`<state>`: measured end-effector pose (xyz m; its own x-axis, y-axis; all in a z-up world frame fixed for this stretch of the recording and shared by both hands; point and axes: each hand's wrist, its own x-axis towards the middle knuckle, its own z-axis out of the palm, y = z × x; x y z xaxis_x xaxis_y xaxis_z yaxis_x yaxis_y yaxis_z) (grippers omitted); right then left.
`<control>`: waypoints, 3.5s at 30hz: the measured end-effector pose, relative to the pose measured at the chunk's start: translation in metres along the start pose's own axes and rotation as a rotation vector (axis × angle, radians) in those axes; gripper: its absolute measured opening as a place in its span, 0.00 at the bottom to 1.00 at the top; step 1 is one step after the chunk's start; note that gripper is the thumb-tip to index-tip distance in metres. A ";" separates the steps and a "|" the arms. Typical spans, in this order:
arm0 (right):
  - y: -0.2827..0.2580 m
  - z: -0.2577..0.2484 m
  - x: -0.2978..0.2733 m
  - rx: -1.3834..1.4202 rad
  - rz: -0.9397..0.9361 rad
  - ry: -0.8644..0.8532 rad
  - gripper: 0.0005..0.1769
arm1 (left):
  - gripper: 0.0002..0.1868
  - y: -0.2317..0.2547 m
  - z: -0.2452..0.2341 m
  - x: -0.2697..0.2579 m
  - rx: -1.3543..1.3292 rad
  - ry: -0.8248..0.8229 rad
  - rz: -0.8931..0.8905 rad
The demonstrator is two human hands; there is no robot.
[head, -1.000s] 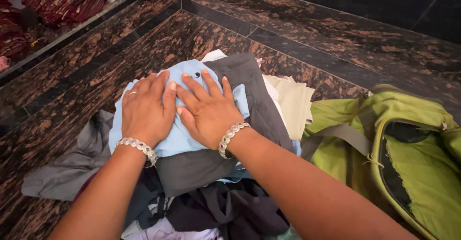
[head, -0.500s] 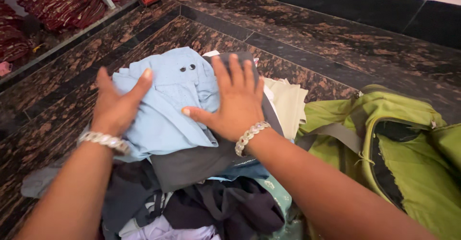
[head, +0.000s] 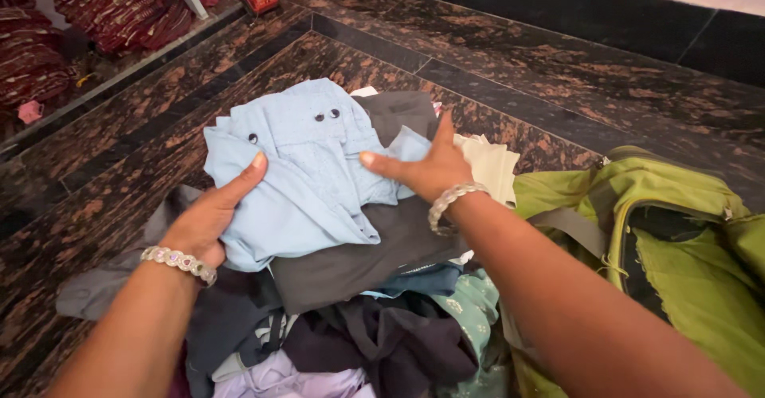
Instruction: The person gathers various items of clothing from a pile on the floor and packs them into two different bags, closing one bag once it is full.
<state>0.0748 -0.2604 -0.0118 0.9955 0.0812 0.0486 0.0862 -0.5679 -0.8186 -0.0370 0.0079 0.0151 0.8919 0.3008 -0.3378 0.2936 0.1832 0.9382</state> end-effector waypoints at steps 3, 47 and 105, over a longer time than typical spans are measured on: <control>0.017 -0.004 0.008 0.204 0.128 -0.256 0.88 | 0.45 -0.004 -0.004 -0.001 0.011 -0.019 -0.005; -0.088 0.111 -0.065 -0.076 -0.194 -0.392 0.59 | 0.44 -0.032 -0.153 -0.125 -0.018 0.517 -0.084; -0.075 0.174 -0.123 -0.653 -0.873 -0.603 0.28 | 0.33 -0.134 -0.128 -0.037 1.498 0.653 0.347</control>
<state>-0.0610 -0.0855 -0.0557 0.4336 0.9009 0.0211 0.8849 -0.4212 -0.1990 -0.1534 0.0925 -0.1080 0.8101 0.5167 0.2770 0.5170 -0.8524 0.0779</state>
